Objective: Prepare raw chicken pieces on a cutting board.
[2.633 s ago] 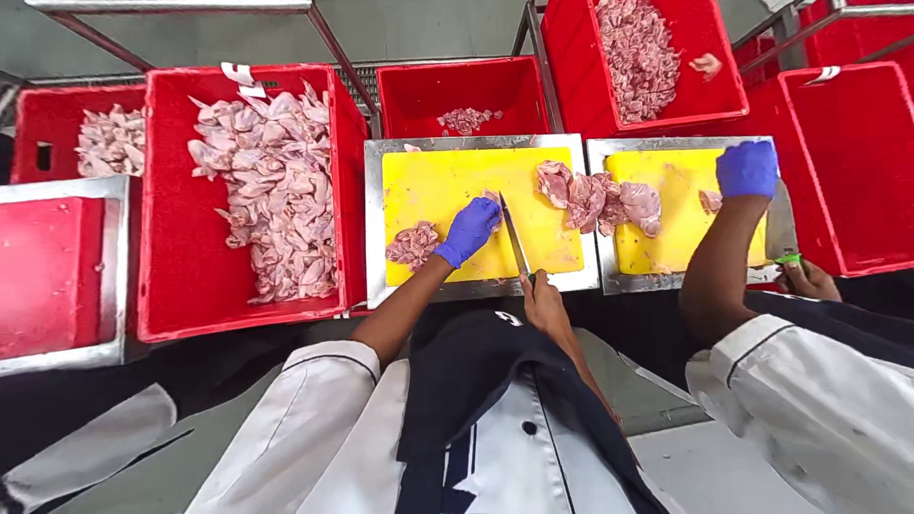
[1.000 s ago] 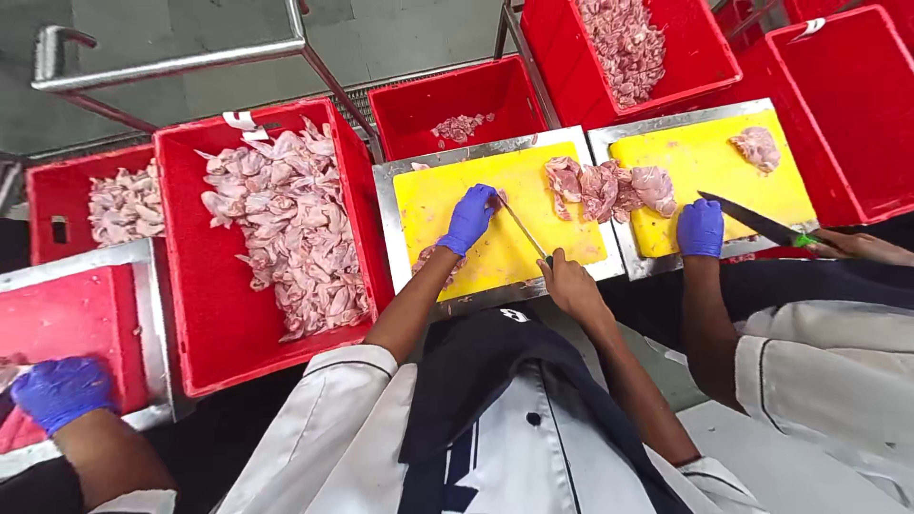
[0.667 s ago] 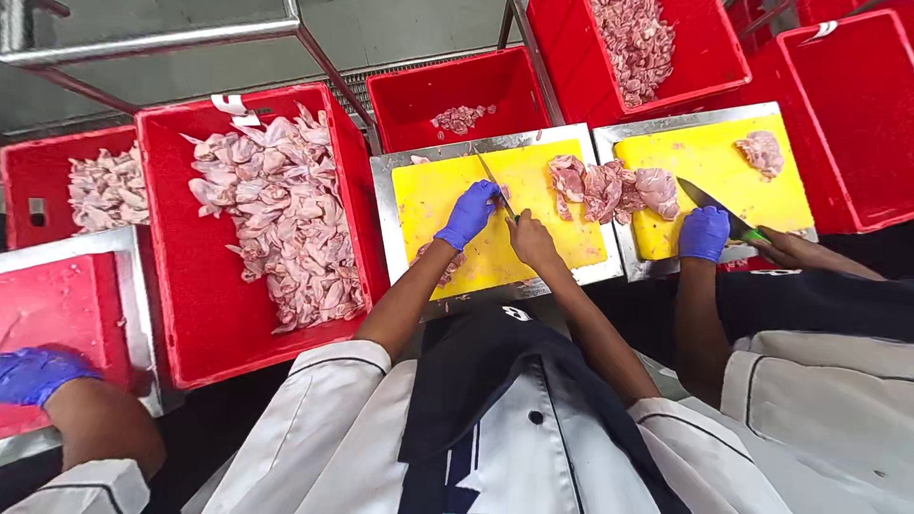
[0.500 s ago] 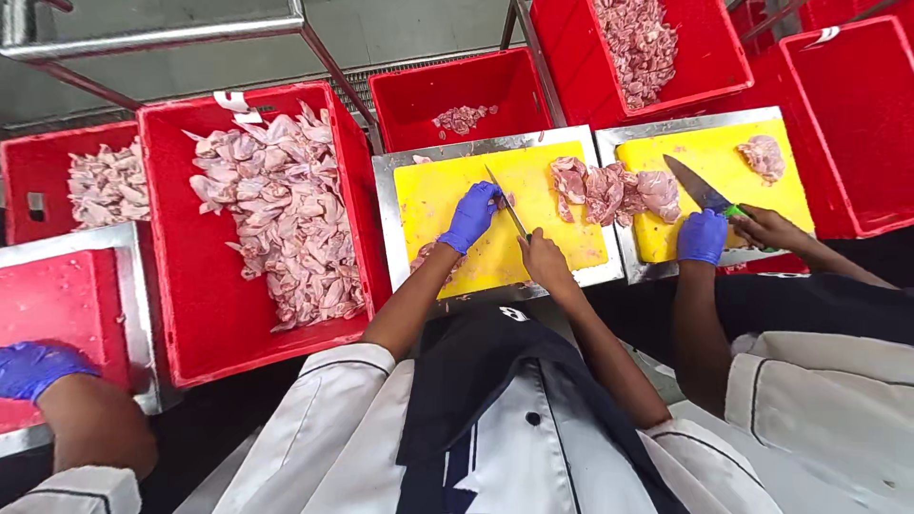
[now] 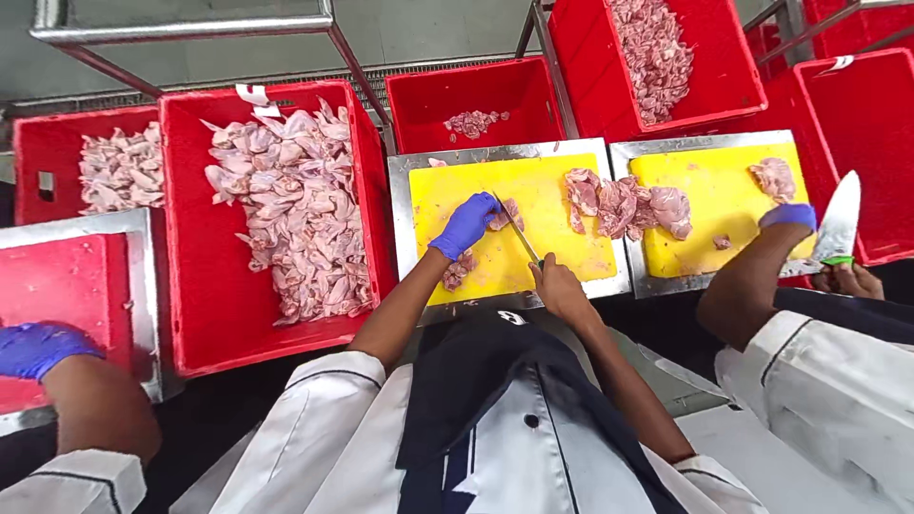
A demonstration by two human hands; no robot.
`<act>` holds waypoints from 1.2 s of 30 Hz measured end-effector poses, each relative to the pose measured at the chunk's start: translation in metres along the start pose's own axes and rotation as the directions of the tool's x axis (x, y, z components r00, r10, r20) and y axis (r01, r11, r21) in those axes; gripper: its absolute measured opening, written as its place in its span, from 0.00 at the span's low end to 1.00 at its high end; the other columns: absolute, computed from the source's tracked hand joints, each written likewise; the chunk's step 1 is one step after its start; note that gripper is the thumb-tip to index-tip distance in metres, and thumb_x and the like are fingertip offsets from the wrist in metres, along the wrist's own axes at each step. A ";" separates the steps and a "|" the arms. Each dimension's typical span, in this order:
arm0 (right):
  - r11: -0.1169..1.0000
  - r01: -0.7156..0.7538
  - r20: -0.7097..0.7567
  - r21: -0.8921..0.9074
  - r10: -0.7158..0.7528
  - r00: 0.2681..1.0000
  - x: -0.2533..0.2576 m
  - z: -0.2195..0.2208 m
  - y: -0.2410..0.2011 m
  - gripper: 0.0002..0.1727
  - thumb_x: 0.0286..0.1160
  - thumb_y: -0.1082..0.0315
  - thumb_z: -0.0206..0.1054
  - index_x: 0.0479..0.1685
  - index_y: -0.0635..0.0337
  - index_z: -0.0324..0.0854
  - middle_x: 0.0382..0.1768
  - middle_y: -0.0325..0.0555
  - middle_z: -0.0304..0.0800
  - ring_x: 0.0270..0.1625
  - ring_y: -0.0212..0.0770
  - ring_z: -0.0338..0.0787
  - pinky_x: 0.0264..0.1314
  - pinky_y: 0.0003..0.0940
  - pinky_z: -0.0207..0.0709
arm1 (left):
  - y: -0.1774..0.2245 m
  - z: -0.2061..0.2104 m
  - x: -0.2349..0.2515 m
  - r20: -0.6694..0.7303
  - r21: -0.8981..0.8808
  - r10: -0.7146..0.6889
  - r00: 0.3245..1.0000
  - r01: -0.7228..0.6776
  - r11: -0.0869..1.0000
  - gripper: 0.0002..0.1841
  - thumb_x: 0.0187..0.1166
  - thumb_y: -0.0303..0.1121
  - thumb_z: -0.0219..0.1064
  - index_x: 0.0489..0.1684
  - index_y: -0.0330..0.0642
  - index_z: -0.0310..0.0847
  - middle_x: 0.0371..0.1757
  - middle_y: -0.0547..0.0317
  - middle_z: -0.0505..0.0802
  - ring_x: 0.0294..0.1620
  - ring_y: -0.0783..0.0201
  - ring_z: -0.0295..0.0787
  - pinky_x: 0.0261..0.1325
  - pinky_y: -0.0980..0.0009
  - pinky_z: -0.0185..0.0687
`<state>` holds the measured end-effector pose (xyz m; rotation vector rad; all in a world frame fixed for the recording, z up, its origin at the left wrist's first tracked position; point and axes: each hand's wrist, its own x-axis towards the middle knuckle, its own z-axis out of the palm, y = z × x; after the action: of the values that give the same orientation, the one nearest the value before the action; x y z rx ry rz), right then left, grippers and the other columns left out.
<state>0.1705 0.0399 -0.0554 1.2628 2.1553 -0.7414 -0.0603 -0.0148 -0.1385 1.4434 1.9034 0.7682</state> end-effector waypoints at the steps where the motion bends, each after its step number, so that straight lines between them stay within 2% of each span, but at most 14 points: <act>1: 0.999 0.009 -0.015 0.037 -0.008 1.000 0.013 0.002 -0.010 0.31 0.94 0.45 0.47 0.69 0.67 0.71 0.47 0.63 0.89 0.55 0.63 0.92 0.56 0.60 0.84 | 0.000 0.001 0.000 0.002 -0.004 0.005 1.000 -0.005 1.000 0.11 0.85 0.25 0.61 0.57 0.36 0.88 0.63 0.44 0.90 0.70 0.48 0.85 0.78 0.53 0.77; 5: 0.997 0.037 -0.075 0.073 -0.031 0.997 0.056 -0.002 -0.052 0.31 0.95 0.46 0.46 0.70 0.68 0.71 0.50 0.62 0.89 0.58 0.61 0.92 0.59 0.58 0.84 | 0.000 0.001 0.002 -0.005 0.004 0.016 1.000 -0.016 1.000 0.10 0.84 0.23 0.62 0.54 0.35 0.88 0.62 0.44 0.90 0.69 0.49 0.85 0.78 0.54 0.78; 7: 0.997 0.042 -0.065 0.072 -0.038 0.997 0.058 -0.003 -0.049 0.31 0.95 0.45 0.45 0.68 0.67 0.72 0.50 0.62 0.89 0.58 0.61 0.92 0.59 0.58 0.83 | 0.004 0.003 -0.003 -0.030 0.012 -0.033 0.999 0.033 0.999 0.10 0.84 0.25 0.62 0.56 0.36 0.88 0.63 0.45 0.90 0.70 0.49 0.85 0.77 0.53 0.78; 9: 0.992 0.047 -0.039 0.121 -0.043 0.998 0.051 0.002 -0.029 0.31 0.94 0.44 0.46 0.67 0.67 0.73 0.47 0.62 0.89 0.54 0.60 0.92 0.57 0.59 0.83 | 0.008 0.006 -0.008 -0.093 0.002 -0.094 0.991 0.094 0.996 0.10 0.84 0.26 0.63 0.55 0.36 0.87 0.63 0.44 0.90 0.69 0.48 0.86 0.76 0.52 0.80; 12: 0.960 0.060 0.000 0.272 -0.062 0.998 0.031 0.023 0.023 0.32 0.93 0.42 0.47 0.58 0.67 0.77 0.35 0.57 0.85 0.37 0.55 0.89 0.44 0.57 0.82 | 0.009 0.010 -0.017 -0.152 -0.035 -0.152 0.977 0.148 0.988 0.11 0.86 0.30 0.63 0.57 0.35 0.87 0.62 0.45 0.91 0.68 0.48 0.87 0.75 0.51 0.80; 13: 0.959 0.050 0.003 0.281 -0.053 0.999 0.023 0.027 0.036 0.32 0.93 0.42 0.47 0.58 0.67 0.77 0.34 0.57 0.85 0.36 0.56 0.89 0.43 0.58 0.82 | 0.009 0.010 -0.019 -0.160 -0.047 -0.156 0.975 0.150 0.988 0.12 0.86 0.31 0.62 0.58 0.35 0.87 0.63 0.44 0.91 0.68 0.48 0.87 0.76 0.52 0.80; 17: 0.994 -0.010 -0.030 0.108 0.013 0.999 -0.012 0.019 0.034 0.32 0.93 0.44 0.47 0.66 0.68 0.74 0.40 0.63 0.89 0.49 0.64 0.92 0.54 0.64 0.82 | 0.009 0.007 -0.026 -0.129 -0.079 -0.164 0.978 0.154 0.985 0.18 0.84 0.32 0.66 0.69 0.35 0.80 0.69 0.41 0.87 0.71 0.47 0.85 0.77 0.51 0.79; 21: 0.999 0.007 0.060 -0.031 -0.005 0.998 -0.030 0.004 0.011 0.32 0.94 0.43 0.46 0.68 0.67 0.72 0.43 0.63 0.90 0.52 0.64 0.92 0.55 0.62 0.82 | 0.008 0.008 -0.024 -0.130 -0.057 -0.120 0.984 0.114 0.992 0.14 0.84 0.30 0.66 0.62 0.34 0.84 0.66 0.43 0.89 0.69 0.48 0.86 0.76 0.53 0.80; 25: 0.999 0.011 0.080 0.032 -0.014 0.997 -0.009 0.002 -0.016 0.32 0.94 0.44 0.47 0.68 0.69 0.72 0.48 0.65 0.88 0.55 0.64 0.92 0.57 0.62 0.83 | 0.004 0.010 -0.023 -0.135 -0.083 -0.114 0.984 0.104 0.991 0.11 0.83 0.28 0.67 0.57 0.34 0.87 0.62 0.43 0.91 0.68 0.48 0.87 0.76 0.53 0.79; 28: 0.994 0.034 -0.041 0.108 -0.029 0.999 0.031 0.014 -0.051 0.31 0.93 0.45 0.49 0.68 0.69 0.73 0.48 0.63 0.89 0.54 0.62 0.92 0.57 0.60 0.84 | 0.003 0.012 -0.021 -0.143 -0.110 -0.105 0.984 0.090 0.990 0.10 0.80 0.26 0.69 0.54 0.33 0.87 0.60 0.43 0.91 0.66 0.48 0.88 0.75 0.53 0.80; 31: 0.998 0.028 -0.076 0.057 -0.024 0.997 0.046 0.012 -0.079 0.31 0.94 0.46 0.46 0.70 0.68 0.71 0.51 0.62 0.90 0.58 0.61 0.92 0.60 0.57 0.84 | 0.003 0.012 -0.024 -0.149 -0.071 -0.130 0.980 0.121 0.990 0.12 0.78 0.27 0.70 0.56 0.34 0.87 0.62 0.43 0.90 0.67 0.47 0.87 0.74 0.51 0.81; 33: 0.999 0.018 -0.083 0.038 -0.015 0.996 0.042 0.014 -0.078 0.31 0.94 0.45 0.46 0.70 0.68 0.71 0.51 0.62 0.90 0.59 0.61 0.92 0.59 0.57 0.84 | 0.009 0.014 -0.026 -0.175 -0.008 -0.188 0.966 0.190 0.982 0.13 0.78 0.28 0.69 0.58 0.36 0.87 0.64 0.44 0.90 0.69 0.47 0.86 0.74 0.50 0.81; 36: 0.999 0.004 -0.087 0.046 0.000 0.996 0.026 0.025 -0.052 0.33 0.93 0.43 0.47 0.69 0.67 0.72 0.48 0.62 0.90 0.55 0.61 0.93 0.56 0.58 0.85 | 0.021 0.014 -0.022 -0.229 0.045 -0.301 0.926 0.319 0.947 0.14 0.79 0.30 0.68 0.61 0.39 0.86 0.67 0.45 0.89 0.70 0.46 0.85 0.72 0.48 0.82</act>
<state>0.1170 0.0171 -0.0811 1.3392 2.2208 -0.7537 -0.0319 -0.0304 -0.1284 1.0974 2.2862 0.7270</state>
